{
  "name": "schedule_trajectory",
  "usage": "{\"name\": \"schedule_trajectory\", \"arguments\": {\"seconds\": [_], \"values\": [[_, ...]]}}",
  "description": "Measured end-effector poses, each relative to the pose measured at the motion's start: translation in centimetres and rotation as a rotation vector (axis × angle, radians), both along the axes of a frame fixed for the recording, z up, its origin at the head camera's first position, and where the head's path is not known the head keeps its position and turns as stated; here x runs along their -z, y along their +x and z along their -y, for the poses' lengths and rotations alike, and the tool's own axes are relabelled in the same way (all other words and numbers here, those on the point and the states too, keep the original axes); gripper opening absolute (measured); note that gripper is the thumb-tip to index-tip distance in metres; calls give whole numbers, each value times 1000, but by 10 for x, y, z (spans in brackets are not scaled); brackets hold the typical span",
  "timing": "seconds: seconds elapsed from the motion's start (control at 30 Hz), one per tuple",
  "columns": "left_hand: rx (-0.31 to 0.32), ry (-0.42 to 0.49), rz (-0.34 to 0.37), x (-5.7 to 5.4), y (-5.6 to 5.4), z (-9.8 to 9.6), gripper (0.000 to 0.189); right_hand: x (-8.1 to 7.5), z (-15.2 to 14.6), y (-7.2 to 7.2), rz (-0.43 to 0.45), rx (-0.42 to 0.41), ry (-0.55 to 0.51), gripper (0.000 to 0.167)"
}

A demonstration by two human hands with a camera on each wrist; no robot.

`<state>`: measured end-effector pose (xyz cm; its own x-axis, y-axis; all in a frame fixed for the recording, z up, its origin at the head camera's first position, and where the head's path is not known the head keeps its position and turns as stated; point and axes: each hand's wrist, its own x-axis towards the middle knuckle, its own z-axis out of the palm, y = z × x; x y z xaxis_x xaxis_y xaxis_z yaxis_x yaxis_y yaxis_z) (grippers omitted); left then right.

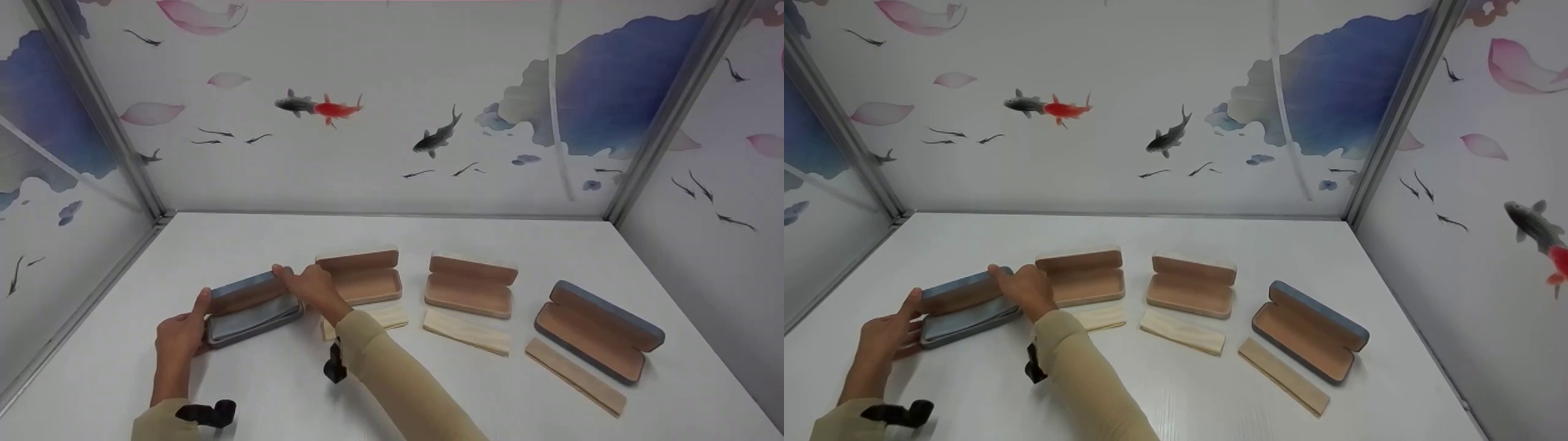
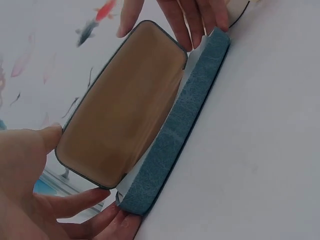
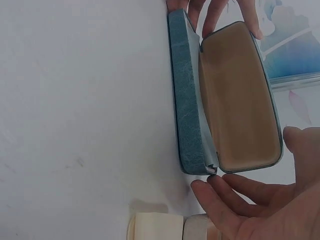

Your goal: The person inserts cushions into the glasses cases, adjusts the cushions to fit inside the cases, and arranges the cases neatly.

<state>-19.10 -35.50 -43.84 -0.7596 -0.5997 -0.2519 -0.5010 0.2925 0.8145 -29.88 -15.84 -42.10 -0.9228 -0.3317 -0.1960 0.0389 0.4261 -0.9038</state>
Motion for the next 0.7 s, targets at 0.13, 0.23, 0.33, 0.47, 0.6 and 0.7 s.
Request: {"name": "schedule_trajectory", "arguments": {"seconds": [0.13,0.23,0.33,0.47,0.6,0.7], "values": [[71,36,25,-3,1,4,112,0,-2,-4,-20,-11,32,88],[116,58,21,-5,2,8,114,0,-4,-7,-34,-36,44,84],[141,47,11,-6,4,10,113,0,-5,-9,-28,-74,32,75],[139,1,-2,-7,7,11,110,1,-6,-11,-21,-100,28,65],[142,-20,-14,-7,9,11,105,1,-5,-10,-10,-94,28,62],[173,-12,-6,-10,12,13,102,0,-4,-8,-9,-85,32,64]]}}
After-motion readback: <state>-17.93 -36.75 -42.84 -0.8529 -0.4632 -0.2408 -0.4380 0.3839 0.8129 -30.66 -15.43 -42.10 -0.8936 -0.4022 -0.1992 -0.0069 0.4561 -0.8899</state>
